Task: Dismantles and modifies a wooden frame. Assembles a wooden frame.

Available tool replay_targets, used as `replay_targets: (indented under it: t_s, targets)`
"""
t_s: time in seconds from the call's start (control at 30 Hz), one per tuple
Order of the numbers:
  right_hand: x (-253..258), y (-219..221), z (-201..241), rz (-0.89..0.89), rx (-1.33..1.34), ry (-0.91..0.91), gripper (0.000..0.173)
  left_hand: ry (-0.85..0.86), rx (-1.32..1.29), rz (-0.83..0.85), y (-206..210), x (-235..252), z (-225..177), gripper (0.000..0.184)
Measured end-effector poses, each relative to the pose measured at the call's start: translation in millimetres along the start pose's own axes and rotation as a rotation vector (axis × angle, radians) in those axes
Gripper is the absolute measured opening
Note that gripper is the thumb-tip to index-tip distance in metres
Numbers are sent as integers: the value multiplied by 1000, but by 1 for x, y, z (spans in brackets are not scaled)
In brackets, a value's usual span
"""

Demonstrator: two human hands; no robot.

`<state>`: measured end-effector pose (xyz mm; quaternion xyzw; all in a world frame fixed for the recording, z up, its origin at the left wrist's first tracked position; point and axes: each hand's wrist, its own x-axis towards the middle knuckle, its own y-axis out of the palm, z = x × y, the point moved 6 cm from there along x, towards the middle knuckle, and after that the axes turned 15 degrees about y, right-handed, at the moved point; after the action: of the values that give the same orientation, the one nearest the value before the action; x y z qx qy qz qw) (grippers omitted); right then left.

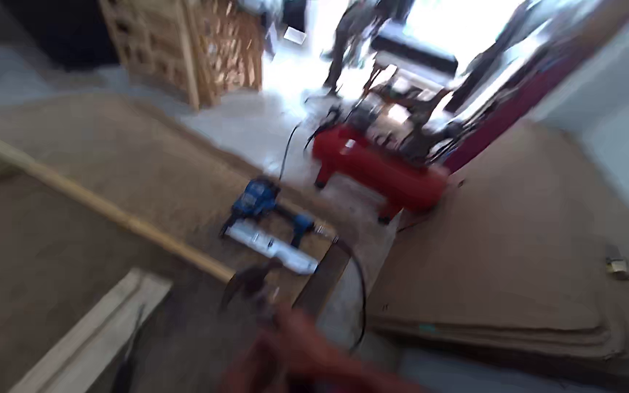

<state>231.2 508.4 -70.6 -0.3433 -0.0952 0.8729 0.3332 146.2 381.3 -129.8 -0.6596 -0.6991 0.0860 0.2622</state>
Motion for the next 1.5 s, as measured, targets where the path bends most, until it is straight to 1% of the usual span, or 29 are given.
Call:
replay_targets:
  t_s: [0.03,0.07,0.17,0.2,0.27,0.33,0.4,0.47,0.53,0.63,0.73,0.8,0.83,0.87,0.93,1.0,1.07,1.13,1.2,1.33,1.43,1.47,1.5]
  targets:
    - [-1,-11,-21,23,-29,67,41,61,67,81,-4,10,4,63]
    - [-4,-20,-46,25,-82,127,38,92,130,82,-12,17,12,62]
    - [-20,-41,-118,-68,-199,240,34,81,374,56,-45,49,43,43]
    - [-29,-42,-141,-77,-222,299,35,98,449,69,-53,64,51,41]
    - [-50,-32,-175,-32,-245,400,39,161,555,141,-61,97,69,46]
    - [-74,-9,-197,56,-251,484,44,209,614,253,-61,124,92,56]
    - [-94,20,-209,107,-273,545,49,252,664,326,-59,139,119,69]
    - [-114,54,-217,115,-304,595,50,340,752,320,-54,143,135,80]
    - [-127,91,-224,112,-316,642,51,370,789,279,-48,140,137,82]
    - [-136,141,-230,146,-315,674,52,458,771,191,-31,121,125,78]
    - [-144,174,-222,182,-352,605,54,554,728,109,-15,95,108,71]
    - [-146,184,-214,135,-401,534,54,556,717,106,-13,88,103,68]
    - [-145,185,-211,117,-422,534,52,522,728,148,-13,89,103,66]
    - [-143,184,-209,114,-442,552,50,454,749,235,-12,92,103,65]
    - [-136,179,-204,117,-485,592,48,250,787,508,-10,100,100,63]
    - [-128,171,-200,69,-516,573,52,81,767,747,-9,113,92,64]
    - [-124,158,-193,-69,-567,467,60,41,721,835,-2,119,86,68]
    - [-119,142,-181,-216,-640,328,64,65,697,813,6,120,87,67]
    - [-114,133,-170,-281,-681,244,63,112,715,742,8,118,87,62]
    - [-101,132,-166,-240,-706,245,60,190,733,653,4,113,85,59]
    - [-98,140,-171,-162,-714,303,60,246,651,577,1,113,87,59]
    - [-99,144,-171,-130,-680,337,60,298,563,481,-5,112,87,60]
    - [-101,146,-170,-98,-621,367,60,355,415,320,-15,109,87,60]
